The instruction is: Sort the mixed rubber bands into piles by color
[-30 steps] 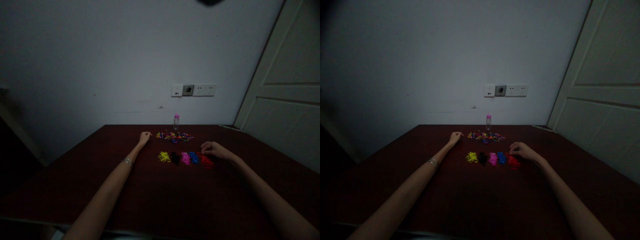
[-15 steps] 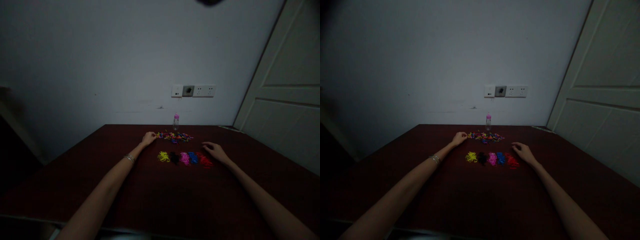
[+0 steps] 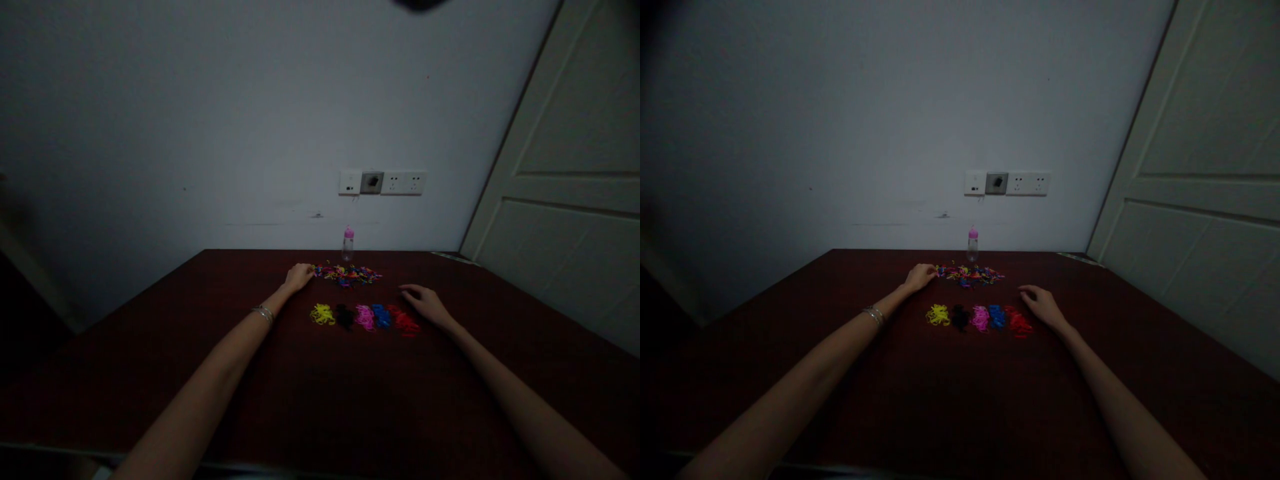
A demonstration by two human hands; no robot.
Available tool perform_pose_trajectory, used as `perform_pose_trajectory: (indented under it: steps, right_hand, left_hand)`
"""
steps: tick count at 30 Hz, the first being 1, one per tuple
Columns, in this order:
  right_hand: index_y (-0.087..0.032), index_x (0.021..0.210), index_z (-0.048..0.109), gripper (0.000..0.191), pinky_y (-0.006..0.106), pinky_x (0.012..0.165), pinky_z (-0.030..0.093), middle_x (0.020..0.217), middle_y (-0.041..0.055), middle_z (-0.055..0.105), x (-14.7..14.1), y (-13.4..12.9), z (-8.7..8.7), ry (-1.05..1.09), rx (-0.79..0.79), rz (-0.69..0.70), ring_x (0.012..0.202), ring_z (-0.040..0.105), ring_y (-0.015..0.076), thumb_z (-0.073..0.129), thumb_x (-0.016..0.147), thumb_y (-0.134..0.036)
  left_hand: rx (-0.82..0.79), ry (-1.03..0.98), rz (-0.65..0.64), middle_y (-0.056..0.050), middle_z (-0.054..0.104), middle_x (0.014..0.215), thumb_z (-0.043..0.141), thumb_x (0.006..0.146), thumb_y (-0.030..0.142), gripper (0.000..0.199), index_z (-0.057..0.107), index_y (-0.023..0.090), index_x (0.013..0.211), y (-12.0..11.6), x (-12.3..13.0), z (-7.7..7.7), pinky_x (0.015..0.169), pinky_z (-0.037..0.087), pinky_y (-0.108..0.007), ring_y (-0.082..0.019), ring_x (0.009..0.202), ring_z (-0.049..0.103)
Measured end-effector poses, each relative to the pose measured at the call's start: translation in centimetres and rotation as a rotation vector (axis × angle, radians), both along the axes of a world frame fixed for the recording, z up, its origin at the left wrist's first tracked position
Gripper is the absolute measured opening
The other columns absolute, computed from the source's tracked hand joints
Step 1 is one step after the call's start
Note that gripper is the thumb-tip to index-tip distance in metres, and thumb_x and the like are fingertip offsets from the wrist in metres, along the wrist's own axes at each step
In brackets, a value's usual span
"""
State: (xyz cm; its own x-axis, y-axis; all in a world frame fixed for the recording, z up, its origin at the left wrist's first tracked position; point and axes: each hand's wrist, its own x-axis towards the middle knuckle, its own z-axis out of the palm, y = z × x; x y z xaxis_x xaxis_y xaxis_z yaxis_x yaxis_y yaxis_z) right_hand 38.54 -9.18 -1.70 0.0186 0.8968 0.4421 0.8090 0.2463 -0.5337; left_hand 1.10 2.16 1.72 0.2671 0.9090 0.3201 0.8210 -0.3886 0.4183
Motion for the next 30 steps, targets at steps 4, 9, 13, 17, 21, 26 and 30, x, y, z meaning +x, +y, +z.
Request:
perform_pose_trajectory:
  steps: [4, 9, 13, 17, 21, 26, 30]
  right_hand:
    - [-0.021, 0.097, 0.067, 0.030, 0.036, 0.088, 0.046, 0.101, 0.0056, 0.069, -0.1, 0.0, 0.1, 0.007, -0.006, 0.008, 0.094, 0.062, 0.0220, 0.048, 0.078, -0.034]
    - [-0.020, 0.097, 0.067, 0.030, 0.035, 0.090, 0.045, 0.103, 0.0073, 0.068, -0.3, -0.1, 0.2, 0.000, -0.023, 0.007, 0.097, 0.062, 0.0216, 0.047, 0.078, -0.032]
    - [-0.020, 0.097, 0.067, 0.030, 0.036, 0.090, 0.044, 0.103, 0.0069, 0.068, -0.2, -0.1, 0.0, -0.001, -0.001, 0.008, 0.097, 0.062, 0.0217, 0.047, 0.078, -0.032]
    - [-0.020, 0.096, 0.068, 0.030, 0.036, 0.089, 0.045, 0.102, 0.0064, 0.068, 0.0, 0.1, -0.3, -0.006, 0.009, 0.010, 0.095, 0.062, 0.0218, 0.048, 0.078, -0.034]
    - [-0.020, 0.097, 0.067, 0.031, 0.036, 0.089, 0.045, 0.101, 0.0068, 0.068, 0.1, 0.2, -0.4, -0.020, 0.007, 0.020, 0.095, 0.062, 0.0219, 0.047, 0.079, -0.034]
    - [-0.020, 0.095, 0.068, 0.030, 0.036, 0.088, 0.046, 0.101, 0.0067, 0.068, 0.0, 0.1, -0.3, -0.008, -0.011, 0.019, 0.095, 0.062, 0.0227, 0.048, 0.078, -0.035]
    - [-0.020, 0.095, 0.068, 0.030, 0.037, 0.088, 0.046, 0.101, 0.0071, 0.068, 0.1, 0.1, -0.3, -0.012, -0.008, 0.018, 0.094, 0.062, 0.0230, 0.049, 0.078, -0.035]
  left_hand:
    - [-0.003, -0.005, 0.036, -0.008, 0.068, 0.092, 0.058, 0.077, 0.028, 0.016, 0.071, 0.022, 0.084, 0.2, 0.3, 0.2, 0.076, 0.041, -0.025, -0.021, 0.089, 0.059]
    - [0.015, -0.011, 0.057, -0.007, 0.068, 0.088, 0.057, 0.076, 0.029, 0.017, 0.072, 0.022, 0.081, 0.5, 0.1, 0.3, 0.071, 0.040, -0.024, -0.020, 0.085, 0.059]
    - [0.012, -0.091, 0.017, -0.007, 0.069, 0.081, 0.058, 0.073, 0.027, 0.018, 0.073, 0.019, 0.080, 1.3, -0.3, 0.7, 0.067, 0.040, -0.023, -0.017, 0.077, 0.058]
    - [0.011, -0.199, -0.037, -0.005, 0.066, 0.067, 0.060, 0.068, 0.025, 0.019, 0.073, 0.014, 0.075, 1.8, -1.0, 1.7, 0.061, 0.038, -0.022, -0.014, 0.064, 0.054]
    - [-0.048, -0.236, -0.109, -0.003, 0.063, 0.059, 0.061, 0.065, 0.026, 0.021, 0.073, 0.011, 0.072, 0.4, -1.4, 3.0, 0.054, 0.034, -0.022, -0.011, 0.055, 0.049]
    - [-0.177, -0.178, -0.256, -0.001, 0.059, 0.054, 0.064, 0.064, 0.031, 0.024, 0.074, 0.011, 0.072, -2.3, -1.6, 4.6, 0.050, 0.030, -0.022, -0.009, 0.050, 0.043]
    - [-0.327, -0.167, -0.373, -0.001, 0.059, 0.056, 0.064, 0.064, 0.030, 0.024, 0.073, 0.011, 0.075, -4.5, -1.5, 5.3, 0.050, 0.031, -0.021, -0.008, 0.049, 0.043]
